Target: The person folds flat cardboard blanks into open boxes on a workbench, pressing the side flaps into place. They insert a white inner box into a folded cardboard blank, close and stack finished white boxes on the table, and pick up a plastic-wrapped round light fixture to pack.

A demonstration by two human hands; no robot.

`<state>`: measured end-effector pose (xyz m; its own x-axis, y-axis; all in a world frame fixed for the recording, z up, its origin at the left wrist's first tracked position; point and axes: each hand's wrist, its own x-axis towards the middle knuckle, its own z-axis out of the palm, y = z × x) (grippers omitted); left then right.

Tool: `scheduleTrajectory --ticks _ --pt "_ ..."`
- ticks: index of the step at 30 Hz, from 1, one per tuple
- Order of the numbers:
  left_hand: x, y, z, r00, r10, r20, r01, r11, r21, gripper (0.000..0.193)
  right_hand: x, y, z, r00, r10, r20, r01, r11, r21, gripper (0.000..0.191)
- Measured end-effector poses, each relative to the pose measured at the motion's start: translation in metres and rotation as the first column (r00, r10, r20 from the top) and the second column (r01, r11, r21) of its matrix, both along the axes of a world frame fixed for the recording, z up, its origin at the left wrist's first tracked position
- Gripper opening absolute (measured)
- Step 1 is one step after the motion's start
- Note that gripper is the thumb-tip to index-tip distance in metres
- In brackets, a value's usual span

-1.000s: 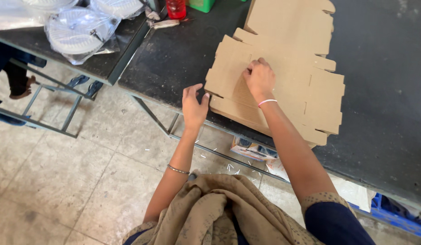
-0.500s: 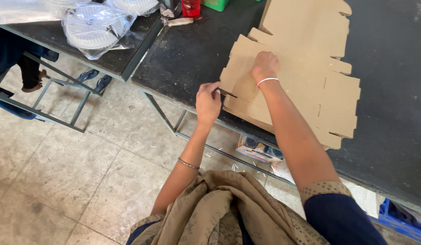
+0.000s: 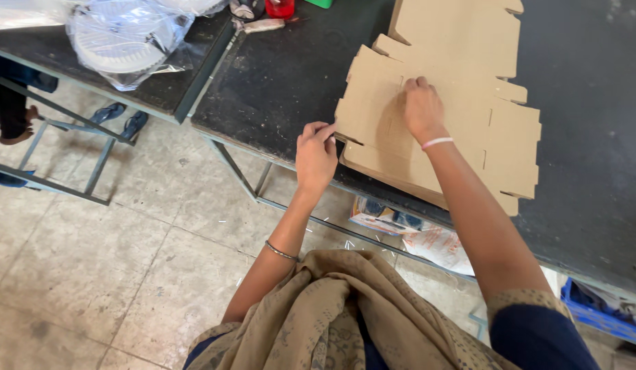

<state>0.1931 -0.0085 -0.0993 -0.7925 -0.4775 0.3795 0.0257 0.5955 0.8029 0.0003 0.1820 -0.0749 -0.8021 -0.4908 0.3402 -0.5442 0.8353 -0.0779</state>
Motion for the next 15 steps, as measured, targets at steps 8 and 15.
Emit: scheduleTrajectory --ticks 8,15 --pt "-0.003 -0.004 0.005 0.999 -0.026 0.036 0.027 1.000 -0.016 0.020 0.017 0.002 -0.010 0.998 0.019 0.055 0.002 0.934 -0.358 0.014" --pt "0.000 -0.008 0.008 0.997 -0.073 0.017 0.071 0.992 0.104 0.021 -0.029 -0.004 -0.014 0.973 -0.175 0.149 0.186 0.981 -0.063 0.019"
